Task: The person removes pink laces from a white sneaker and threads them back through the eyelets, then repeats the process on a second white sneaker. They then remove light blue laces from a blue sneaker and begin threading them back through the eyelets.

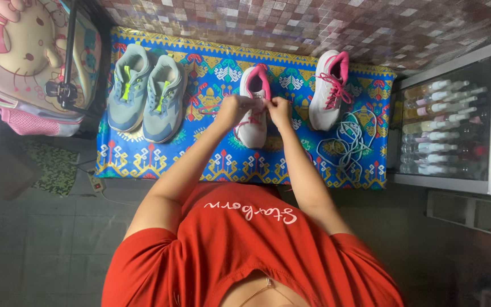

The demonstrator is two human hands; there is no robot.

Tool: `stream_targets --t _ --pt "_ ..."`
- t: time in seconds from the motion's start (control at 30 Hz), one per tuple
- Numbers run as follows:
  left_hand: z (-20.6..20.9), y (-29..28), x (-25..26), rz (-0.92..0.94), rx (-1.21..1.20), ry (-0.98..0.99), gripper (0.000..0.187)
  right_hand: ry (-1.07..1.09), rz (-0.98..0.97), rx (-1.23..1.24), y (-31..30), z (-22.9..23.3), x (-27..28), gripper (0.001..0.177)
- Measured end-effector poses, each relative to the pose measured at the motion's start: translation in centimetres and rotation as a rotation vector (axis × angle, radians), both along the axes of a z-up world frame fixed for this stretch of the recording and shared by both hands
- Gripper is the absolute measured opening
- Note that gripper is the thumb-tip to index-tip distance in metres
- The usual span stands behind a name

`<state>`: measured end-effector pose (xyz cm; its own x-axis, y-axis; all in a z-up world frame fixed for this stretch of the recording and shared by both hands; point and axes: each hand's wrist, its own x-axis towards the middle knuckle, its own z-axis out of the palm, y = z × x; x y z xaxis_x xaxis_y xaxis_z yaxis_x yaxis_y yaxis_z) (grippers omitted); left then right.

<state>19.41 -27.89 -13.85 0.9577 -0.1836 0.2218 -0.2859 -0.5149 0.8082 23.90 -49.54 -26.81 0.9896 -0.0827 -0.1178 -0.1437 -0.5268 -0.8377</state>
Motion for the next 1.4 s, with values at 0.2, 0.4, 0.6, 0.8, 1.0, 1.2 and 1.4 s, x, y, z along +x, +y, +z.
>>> stream_targets --t 0.2,0.4,0.6,0.8,1.0,1.2,1.4 --pt "-0.4 -2.3 1.7 -0.189 0.22 -0.292 0.012 0.26 -0.023 0.442 -1.5 -0.1 0.4 0.021" --pt "0.9 -3.1 1.7 -0.143 0.3 -0.268 0.01 0.315 -0.013 0.543 -1.5 -0.5 0.5 0.022" --pt "0.7 -4.0 1.5 -0.054 0.2 -0.302 0.01 0.326 -0.007 0.571 -1.7 -0.4 0.3 0.023" --pt "0.8 -4.1 3.3 -0.264 0.448 -0.366 0.009 0.264 0.03 0.382 -1.5 -0.7 0.5 0.023" --pt "1.5 -4.0 5.3 -0.241 0.477 -0.083 0.023 0.247 0.031 0.484 -1.8 -1.5 0.4 0.022" --pt "2.2 -3.4 4.8 -0.184 0.492 -0.037 0.019 0.15 -0.133 0.885 -0.6 -1.8 -2.1 0.011" --pt "3.0 -1.3 5.1 -0.301 0.3 0.071 0.04 0.077 -0.23 1.185 -1.9 -0.5 -3.4 0.019"
